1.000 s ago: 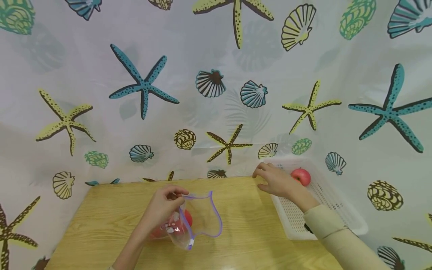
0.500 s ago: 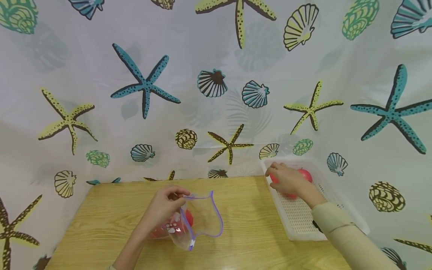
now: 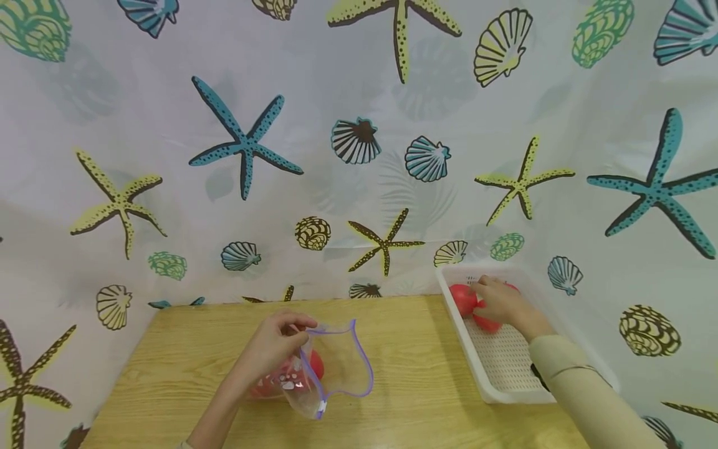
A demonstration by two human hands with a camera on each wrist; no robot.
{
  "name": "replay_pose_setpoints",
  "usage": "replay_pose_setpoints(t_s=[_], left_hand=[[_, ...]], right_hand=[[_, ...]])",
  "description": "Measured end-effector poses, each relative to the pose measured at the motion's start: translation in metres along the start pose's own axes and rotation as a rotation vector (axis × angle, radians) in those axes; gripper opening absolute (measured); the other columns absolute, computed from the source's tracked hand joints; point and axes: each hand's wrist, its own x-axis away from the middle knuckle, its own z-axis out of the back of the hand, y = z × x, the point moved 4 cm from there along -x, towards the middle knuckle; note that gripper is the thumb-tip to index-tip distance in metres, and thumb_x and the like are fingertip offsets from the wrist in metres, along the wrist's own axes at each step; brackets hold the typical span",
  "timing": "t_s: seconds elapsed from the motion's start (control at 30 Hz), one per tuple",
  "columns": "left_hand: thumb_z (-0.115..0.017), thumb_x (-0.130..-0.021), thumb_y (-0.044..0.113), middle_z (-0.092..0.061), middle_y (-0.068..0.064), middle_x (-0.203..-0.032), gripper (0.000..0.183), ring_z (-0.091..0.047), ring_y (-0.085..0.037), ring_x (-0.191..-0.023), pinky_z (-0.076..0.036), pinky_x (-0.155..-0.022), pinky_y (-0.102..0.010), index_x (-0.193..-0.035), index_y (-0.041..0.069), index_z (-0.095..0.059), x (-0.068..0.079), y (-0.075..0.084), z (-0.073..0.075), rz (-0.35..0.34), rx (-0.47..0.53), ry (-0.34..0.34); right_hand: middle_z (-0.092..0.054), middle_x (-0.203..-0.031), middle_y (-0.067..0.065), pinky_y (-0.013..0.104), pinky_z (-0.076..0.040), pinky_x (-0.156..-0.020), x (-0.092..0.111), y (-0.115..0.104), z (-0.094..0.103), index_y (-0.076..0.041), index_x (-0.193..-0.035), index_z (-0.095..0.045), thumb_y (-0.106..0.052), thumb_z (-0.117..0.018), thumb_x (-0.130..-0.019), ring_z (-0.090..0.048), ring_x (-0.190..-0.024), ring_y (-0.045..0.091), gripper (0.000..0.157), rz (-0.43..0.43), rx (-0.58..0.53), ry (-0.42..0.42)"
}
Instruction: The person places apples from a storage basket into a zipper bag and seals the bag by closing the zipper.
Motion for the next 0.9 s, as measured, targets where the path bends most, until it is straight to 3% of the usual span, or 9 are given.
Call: replay_pose_setpoints(t_s=[0.23,0.7,0.9], left_hand=[[-0.063,-0.081,0.006,-0.061,-0.001,-0.101,0.018,-0.053,-0.016,-0.078,-0.049,-0.059,-0.025,-0.093,0.016,-0.072,0.001,0.002,0.0,0.004,-0.024,0.005],[-0.063,-0.082,0.008,-0.059,-0.001,-0.099,0.019,-0.052,-0.017,-0.078,-0.048,-0.06,-0.025,-0.092,0.021,-0.071,0.001,-0.001,-0.001,-0.007,0.016,-0.012],[-0.063,-0.082,0.008,-0.061,0.001,-0.098,0.019,-0.052,-0.016,-0.078,-0.048,-0.059,-0.024,-0.092,0.022,-0.071,0.002,0.0,-0.001,-0.009,0.007,-0.01]], right_hand=[[-0.049,-0.117,0.014,0.058,-0.046,-0.088,0.003,0.02,-0.019,-0.011,-0.118,-0.059,-0.02,-0.071,-0.078,-0.043,-0.108,0.034,0.043,-0.119,-0.079,-0.061],[-0.043,-0.119,0.016,0.064,-0.043,-0.086,0.002,0.028,-0.034,-0.012,-0.122,-0.055,-0.023,-0.074,-0.074,-0.035,-0.115,0.042,0.054,-0.157,-0.079,-0.034],[-0.039,-0.125,0.024,0.068,-0.04,-0.086,0.004,0.036,-0.044,-0.007,-0.129,-0.049,-0.028,-0.074,-0.073,-0.034,-0.114,0.047,0.064,-0.203,-0.064,-0.065]])
